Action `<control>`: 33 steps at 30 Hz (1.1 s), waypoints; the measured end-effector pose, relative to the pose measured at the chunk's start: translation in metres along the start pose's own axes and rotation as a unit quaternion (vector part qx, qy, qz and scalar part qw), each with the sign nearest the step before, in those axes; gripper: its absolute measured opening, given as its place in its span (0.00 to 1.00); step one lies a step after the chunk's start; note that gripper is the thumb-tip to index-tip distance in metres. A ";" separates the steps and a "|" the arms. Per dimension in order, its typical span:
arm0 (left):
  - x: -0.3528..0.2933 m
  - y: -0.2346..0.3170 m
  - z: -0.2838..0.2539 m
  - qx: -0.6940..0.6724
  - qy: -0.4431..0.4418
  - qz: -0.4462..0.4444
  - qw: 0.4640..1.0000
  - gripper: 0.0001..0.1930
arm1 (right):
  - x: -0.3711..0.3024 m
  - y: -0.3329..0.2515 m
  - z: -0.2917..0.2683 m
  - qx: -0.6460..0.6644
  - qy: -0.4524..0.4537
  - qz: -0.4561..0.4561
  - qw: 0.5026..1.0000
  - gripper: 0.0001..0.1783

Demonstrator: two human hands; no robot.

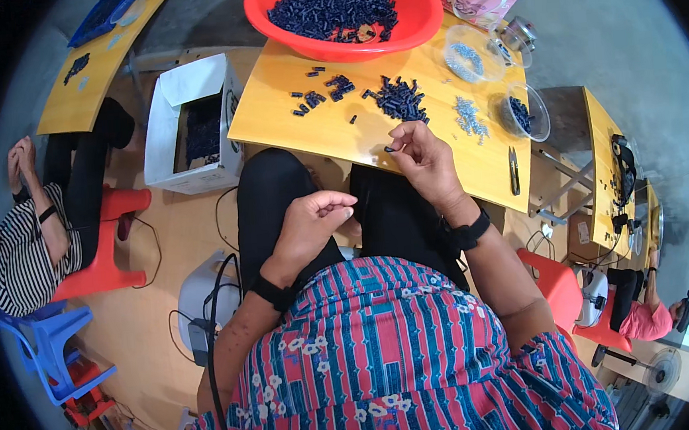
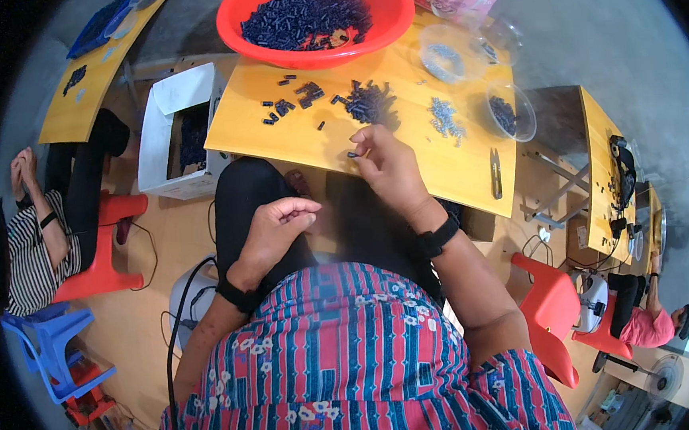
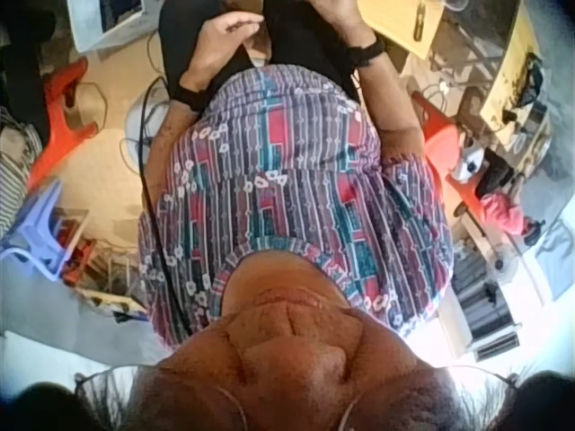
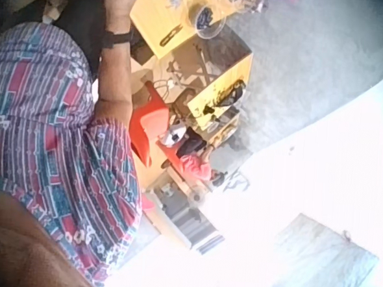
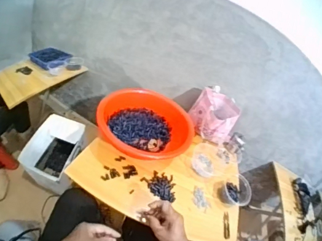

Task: Assembling small blue plastic components on a table in a manufacturing workshop.

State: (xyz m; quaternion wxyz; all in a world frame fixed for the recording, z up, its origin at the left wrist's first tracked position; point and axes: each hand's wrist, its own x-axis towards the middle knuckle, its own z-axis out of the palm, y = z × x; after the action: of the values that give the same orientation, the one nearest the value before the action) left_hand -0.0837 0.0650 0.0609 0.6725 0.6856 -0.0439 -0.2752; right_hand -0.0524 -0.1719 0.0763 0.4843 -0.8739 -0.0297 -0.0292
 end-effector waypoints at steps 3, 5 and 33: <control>-0.002 0.016 0.006 -0.062 -0.007 0.004 0.998 0.10 | -0.010 -0.018 0.005 0.243 -0.030 0.002 0.970 0.16; -0.003 0.017 0.005 -0.052 0.012 0.052 0.997 0.10 | -0.016 -0.034 0.006 0.322 -0.085 0.041 0.942 0.16; -0.006 0.002 0.006 -0.245 0.013 0.021 0.969 0.10 | -0.035 -0.051 0.029 0.156 -0.054 -0.010 0.986 0.08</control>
State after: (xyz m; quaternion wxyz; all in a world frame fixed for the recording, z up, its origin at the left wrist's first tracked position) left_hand -0.0909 0.0619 0.0648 0.8260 0.5027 0.0186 -0.2543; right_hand -0.0908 -0.1213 0.1017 0.6122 -0.7876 -0.0682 0.0182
